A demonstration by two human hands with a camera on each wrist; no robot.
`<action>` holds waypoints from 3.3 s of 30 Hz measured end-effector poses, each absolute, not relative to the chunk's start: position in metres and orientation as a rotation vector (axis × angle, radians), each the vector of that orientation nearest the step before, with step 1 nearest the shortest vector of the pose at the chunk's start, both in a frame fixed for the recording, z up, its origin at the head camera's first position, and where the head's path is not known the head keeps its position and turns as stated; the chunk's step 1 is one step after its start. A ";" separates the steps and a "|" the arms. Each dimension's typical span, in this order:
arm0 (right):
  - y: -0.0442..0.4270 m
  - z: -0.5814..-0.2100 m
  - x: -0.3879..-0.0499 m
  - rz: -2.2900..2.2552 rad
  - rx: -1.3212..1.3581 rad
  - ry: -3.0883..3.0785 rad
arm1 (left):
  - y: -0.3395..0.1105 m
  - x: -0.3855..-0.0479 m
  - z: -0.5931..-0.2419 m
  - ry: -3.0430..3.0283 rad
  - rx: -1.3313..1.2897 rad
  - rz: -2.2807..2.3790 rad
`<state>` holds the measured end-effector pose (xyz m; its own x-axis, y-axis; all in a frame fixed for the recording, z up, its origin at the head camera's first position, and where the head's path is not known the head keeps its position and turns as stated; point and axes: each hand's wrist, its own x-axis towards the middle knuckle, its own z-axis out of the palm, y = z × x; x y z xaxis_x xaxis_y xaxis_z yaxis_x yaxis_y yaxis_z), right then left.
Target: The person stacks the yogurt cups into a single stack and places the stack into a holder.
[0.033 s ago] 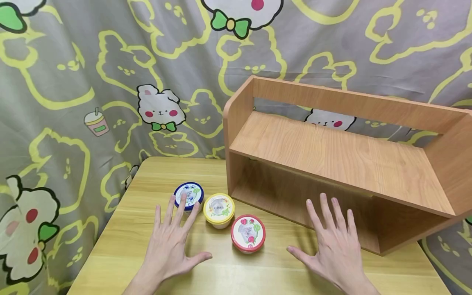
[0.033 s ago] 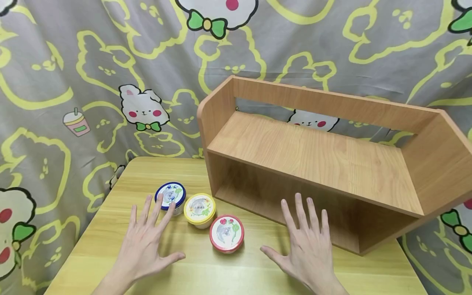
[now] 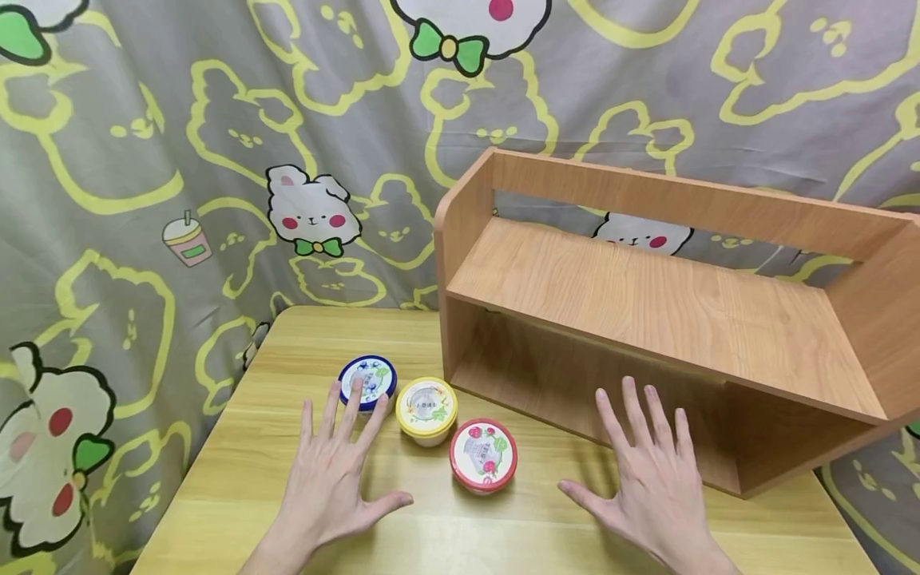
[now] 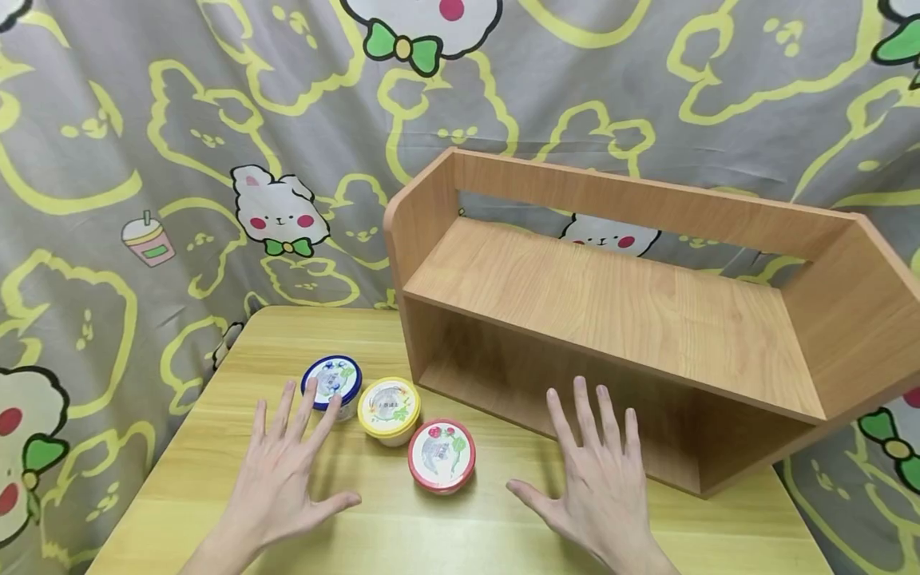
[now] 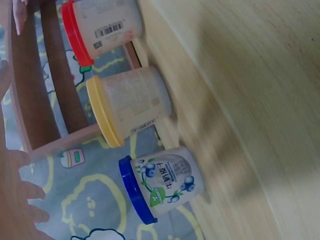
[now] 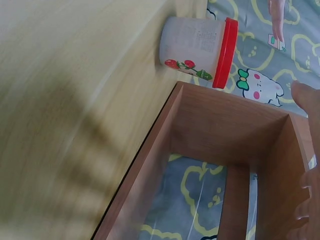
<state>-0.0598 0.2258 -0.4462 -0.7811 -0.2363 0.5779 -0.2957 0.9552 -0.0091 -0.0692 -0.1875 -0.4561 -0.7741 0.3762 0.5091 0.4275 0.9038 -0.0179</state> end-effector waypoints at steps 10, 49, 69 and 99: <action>0.227 -0.448 -0.061 0.137 0.363 -2.483 | -0.186 -0.071 -0.456 -2.537 -0.583 -0.153; 0.191 -0.503 -0.061 0.939 0.433 -2.695 | -0.245 -0.106 -0.479 -2.725 -0.419 -0.744; 0.168 -0.530 -0.086 1.538 0.751 -2.616 | -0.277 -0.135 -0.504 -2.712 -0.352 -1.082; 0.155 -0.533 -0.101 1.707 0.751 -2.665 | -0.263 -0.174 -0.512 -2.826 -0.256 -1.306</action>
<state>-0.1005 0.1552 -0.5333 -0.8876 -0.4351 0.1508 -0.3189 0.3445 -0.8829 -0.1744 -0.2633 -0.5117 -0.9864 0.1409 0.0847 0.1558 0.6370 0.7550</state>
